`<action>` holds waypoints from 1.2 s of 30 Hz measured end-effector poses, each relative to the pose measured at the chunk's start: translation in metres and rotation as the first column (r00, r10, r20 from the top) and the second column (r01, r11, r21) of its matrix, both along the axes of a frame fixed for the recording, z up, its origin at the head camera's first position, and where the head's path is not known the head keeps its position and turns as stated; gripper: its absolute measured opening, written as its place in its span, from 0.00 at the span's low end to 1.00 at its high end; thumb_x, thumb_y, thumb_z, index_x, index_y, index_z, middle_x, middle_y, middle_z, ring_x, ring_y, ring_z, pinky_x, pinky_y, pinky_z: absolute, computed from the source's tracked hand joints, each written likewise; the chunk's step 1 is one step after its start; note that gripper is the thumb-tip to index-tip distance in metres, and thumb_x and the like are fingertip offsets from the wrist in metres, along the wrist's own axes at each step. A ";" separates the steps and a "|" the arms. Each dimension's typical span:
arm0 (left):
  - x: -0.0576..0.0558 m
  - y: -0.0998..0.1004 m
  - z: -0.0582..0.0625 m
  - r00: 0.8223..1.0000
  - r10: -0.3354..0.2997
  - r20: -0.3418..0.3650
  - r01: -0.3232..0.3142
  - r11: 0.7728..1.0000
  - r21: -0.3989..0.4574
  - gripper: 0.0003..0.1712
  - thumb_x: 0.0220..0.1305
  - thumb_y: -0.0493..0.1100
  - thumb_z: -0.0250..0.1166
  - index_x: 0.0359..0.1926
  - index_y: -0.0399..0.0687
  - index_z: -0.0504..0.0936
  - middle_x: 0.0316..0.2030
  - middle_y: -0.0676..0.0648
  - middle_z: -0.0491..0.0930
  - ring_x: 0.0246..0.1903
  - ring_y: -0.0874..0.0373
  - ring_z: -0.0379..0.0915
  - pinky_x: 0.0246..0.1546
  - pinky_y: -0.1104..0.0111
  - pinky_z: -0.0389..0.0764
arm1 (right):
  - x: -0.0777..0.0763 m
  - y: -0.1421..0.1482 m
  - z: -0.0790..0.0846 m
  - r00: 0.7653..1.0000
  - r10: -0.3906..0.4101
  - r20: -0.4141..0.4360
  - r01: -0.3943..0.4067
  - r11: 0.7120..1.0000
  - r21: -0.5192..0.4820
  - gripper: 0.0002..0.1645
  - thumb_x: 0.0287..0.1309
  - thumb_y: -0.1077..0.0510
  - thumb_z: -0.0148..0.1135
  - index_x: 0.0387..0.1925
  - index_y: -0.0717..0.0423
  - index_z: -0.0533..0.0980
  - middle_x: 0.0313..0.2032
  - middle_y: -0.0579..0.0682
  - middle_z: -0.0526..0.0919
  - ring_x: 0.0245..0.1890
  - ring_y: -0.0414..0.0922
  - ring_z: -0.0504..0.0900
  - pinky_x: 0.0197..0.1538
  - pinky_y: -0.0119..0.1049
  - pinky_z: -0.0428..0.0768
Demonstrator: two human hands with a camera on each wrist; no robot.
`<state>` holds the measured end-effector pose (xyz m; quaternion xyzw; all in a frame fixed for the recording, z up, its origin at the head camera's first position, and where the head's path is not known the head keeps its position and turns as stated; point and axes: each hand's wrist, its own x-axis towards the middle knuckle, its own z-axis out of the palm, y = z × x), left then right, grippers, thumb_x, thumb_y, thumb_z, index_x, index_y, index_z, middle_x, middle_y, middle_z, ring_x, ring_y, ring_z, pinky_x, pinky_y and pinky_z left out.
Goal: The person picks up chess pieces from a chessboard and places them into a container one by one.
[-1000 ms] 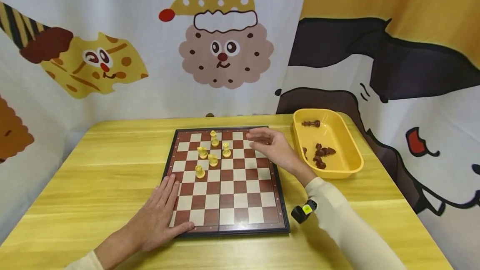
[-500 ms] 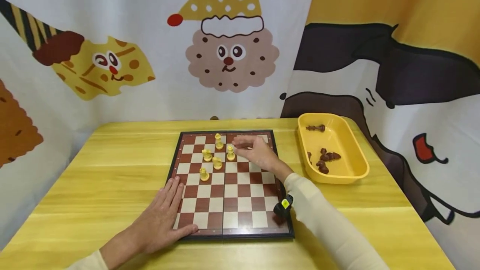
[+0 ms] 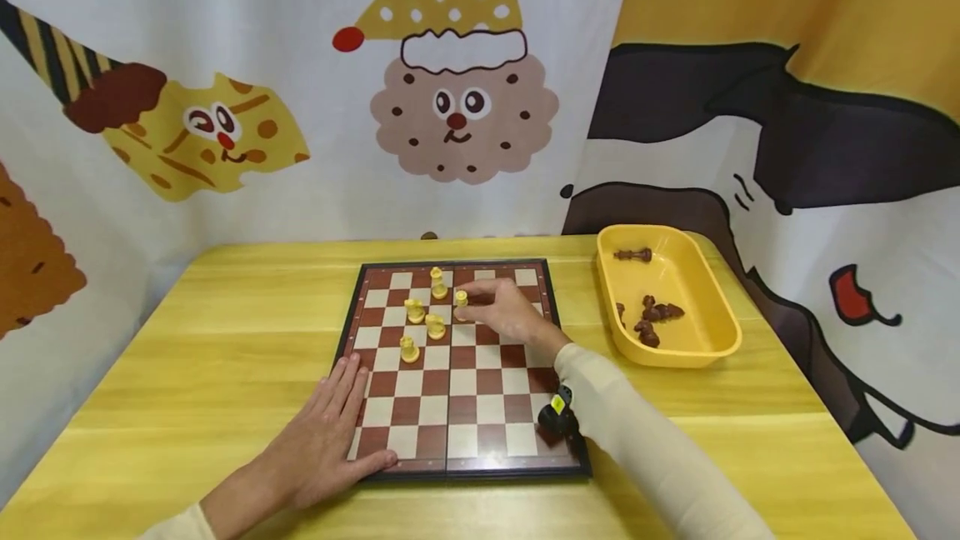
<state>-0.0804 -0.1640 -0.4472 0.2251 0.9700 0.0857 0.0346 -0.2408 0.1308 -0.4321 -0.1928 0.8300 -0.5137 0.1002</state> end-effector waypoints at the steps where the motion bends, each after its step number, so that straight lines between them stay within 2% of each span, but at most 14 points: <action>1: 0.000 0.000 0.000 1.000 0.004 0.006 -0.004 1.000 -0.003 0.67 0.63 0.84 0.44 0.78 0.29 0.50 0.77 0.30 0.42 0.77 0.37 0.35 0.73 0.46 0.48 | 0.000 -0.001 -0.001 1.000 -0.008 -0.002 0.008 1.000 0.007 0.25 0.65 0.57 0.70 0.60 0.65 0.79 0.58 0.58 0.81 0.58 0.54 0.78 0.54 0.46 0.81; 7: 0.000 0.000 0.001 1.000 0.014 0.019 -0.014 1.000 -0.005 0.68 0.63 0.84 0.43 0.78 0.30 0.47 0.78 0.31 0.41 0.77 0.38 0.33 0.73 0.47 0.46 | 0.001 -0.007 -0.003 0.997 -0.079 -0.016 0.080 0.996 0.034 0.20 0.65 0.56 0.70 0.55 0.61 0.83 0.58 0.54 0.82 0.59 0.52 0.78 0.55 0.46 0.81; 12: 0.000 0.000 0.003 1.000 0.002 -0.020 -0.002 1.000 -0.023 0.68 0.62 0.84 0.43 0.77 0.29 0.51 0.77 0.30 0.43 0.77 0.36 0.36 0.73 0.47 0.48 | 0.001 -0.008 -0.001 0.994 -0.099 -0.041 0.099 0.995 0.016 0.19 0.65 0.55 0.71 0.54 0.60 0.84 0.57 0.53 0.83 0.59 0.51 0.78 0.57 0.49 0.79; 15: -0.002 0.000 0.006 1.000 -0.007 -0.029 0.006 0.999 -0.049 0.70 0.60 0.86 0.44 0.76 0.27 0.54 0.76 0.29 0.48 0.76 0.36 0.41 0.73 0.49 0.51 | 0.002 -0.008 -0.001 0.994 -0.102 -0.035 0.103 0.994 0.021 0.19 0.65 0.55 0.71 0.53 0.59 0.85 0.56 0.52 0.83 0.58 0.50 0.79 0.55 0.46 0.81; 20: -0.007 0.002 0.013 1.000 0.006 -0.015 -0.006 0.999 -0.036 0.73 0.53 0.88 0.50 0.73 0.26 0.62 0.74 0.27 0.54 0.74 0.35 0.48 0.69 0.50 0.63 | 0.006 -0.008 -0.004 0.995 -0.099 -0.019 0.099 0.995 0.001 0.16 0.65 0.58 0.70 0.51 0.61 0.85 0.53 0.52 0.84 0.52 0.49 0.81 0.47 0.40 0.84; 25: -0.009 0.003 0.017 1.000 0.020 0.012 -0.020 0.999 -0.033 0.74 0.49 0.89 0.54 0.72 0.26 0.64 0.74 0.27 0.55 0.74 0.34 0.50 0.63 0.49 0.72 | 0.008 -0.006 -0.005 0.995 -0.100 -0.016 0.100 0.995 -0.015 0.16 0.65 0.57 0.70 0.51 0.60 0.86 0.54 0.50 0.84 0.54 0.46 0.81 0.49 0.39 0.83; 30: -0.012 0.008 0.024 1.000 0.025 0.010 -0.024 0.999 -0.041 0.74 0.44 0.87 0.61 0.69 0.25 0.68 0.71 0.25 0.59 0.71 0.32 0.56 0.53 0.47 0.80 | 0.011 0.002 0.005 0.991 -0.105 -0.078 0.100 0.993 -0.067 0.17 0.66 0.56 0.70 0.52 0.62 0.85 0.53 0.51 0.85 0.51 0.47 0.83 0.48 0.42 0.83; 34: -0.015 0.012 0.029 0.998 0.044 0.043 -0.043 0.999 -0.028 0.75 0.39 0.86 0.67 0.68 0.24 0.69 0.70 0.24 0.61 0.69 0.31 0.58 0.53 0.45 0.79 | 0.011 0.013 0.019 0.985 -0.110 -0.131 0.096 0.990 -0.108 0.15 0.65 0.57 0.70 0.50 0.61 0.86 0.52 0.53 0.86 0.49 0.48 0.84 0.49 0.46 0.84; 36: -0.015 0.012 0.031 0.997 0.054 0.056 -0.053 0.998 -0.021 0.76 0.38 0.85 0.67 0.68 0.24 0.69 0.70 0.24 0.60 0.69 0.31 0.58 0.55 0.44 0.78 | 0.012 0.020 0.025 0.985 -0.117 -0.127 0.103 0.988 -0.113 0.15 0.65 0.57 0.70 0.50 0.60 0.86 0.50 0.53 0.86 0.47 0.48 0.85 0.48 0.47 0.84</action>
